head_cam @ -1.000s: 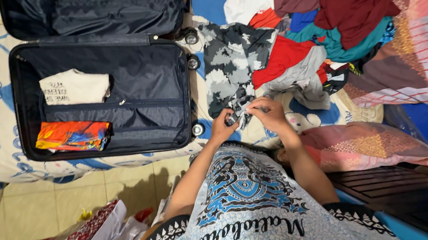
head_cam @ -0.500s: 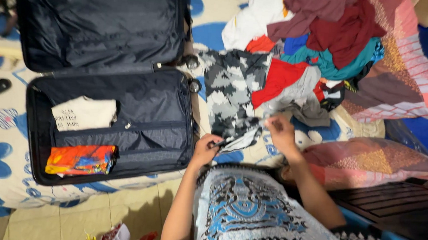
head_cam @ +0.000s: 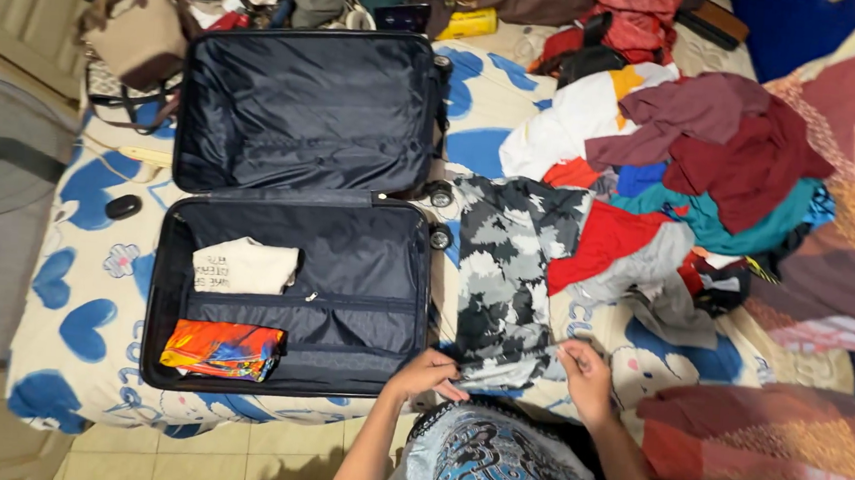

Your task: The person folds various items of clothing by hand and organizes them inside an open suitcase on a bed.

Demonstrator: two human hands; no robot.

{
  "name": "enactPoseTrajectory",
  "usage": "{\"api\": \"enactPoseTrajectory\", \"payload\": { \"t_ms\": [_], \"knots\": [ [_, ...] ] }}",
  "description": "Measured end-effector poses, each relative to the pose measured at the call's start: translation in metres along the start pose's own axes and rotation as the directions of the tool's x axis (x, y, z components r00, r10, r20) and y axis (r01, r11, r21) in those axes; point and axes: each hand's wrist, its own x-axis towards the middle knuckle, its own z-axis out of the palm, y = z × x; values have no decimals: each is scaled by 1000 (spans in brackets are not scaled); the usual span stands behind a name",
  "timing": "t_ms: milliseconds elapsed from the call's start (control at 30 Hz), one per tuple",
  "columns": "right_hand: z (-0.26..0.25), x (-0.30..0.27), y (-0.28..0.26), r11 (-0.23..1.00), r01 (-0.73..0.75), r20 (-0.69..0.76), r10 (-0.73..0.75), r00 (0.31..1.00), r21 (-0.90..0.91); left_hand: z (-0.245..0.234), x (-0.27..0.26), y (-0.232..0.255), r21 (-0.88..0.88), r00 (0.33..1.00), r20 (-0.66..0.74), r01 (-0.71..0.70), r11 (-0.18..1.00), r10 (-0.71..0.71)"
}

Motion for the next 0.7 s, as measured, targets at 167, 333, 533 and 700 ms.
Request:
{"api": "enactPoseTrajectory", "payload": {
  "t_ms": [167, 333, 533, 700],
  "knots": [
    [-3, -12, -2, 995, -69, -28, 67, 997, -72, 20, -23, 12, 137, 993, 103, -65, 988, 51],
    [-7, -29, -2, 911, -313, 66, 342, 937, -267, 2, -9, -35, 300, 990, -102, 127, 946, -100],
    [-19, -29, 9, 941, -236, 476, 328, 816, -244, -7, -1, -64, 439, 983, -96, 183, 880, -156],
    [-23, 2, 44, 961, -252, 246, 273, 930, -115, 11, 15, -35, 387, 888, -459, 225, 894, -25]
  ]
}}
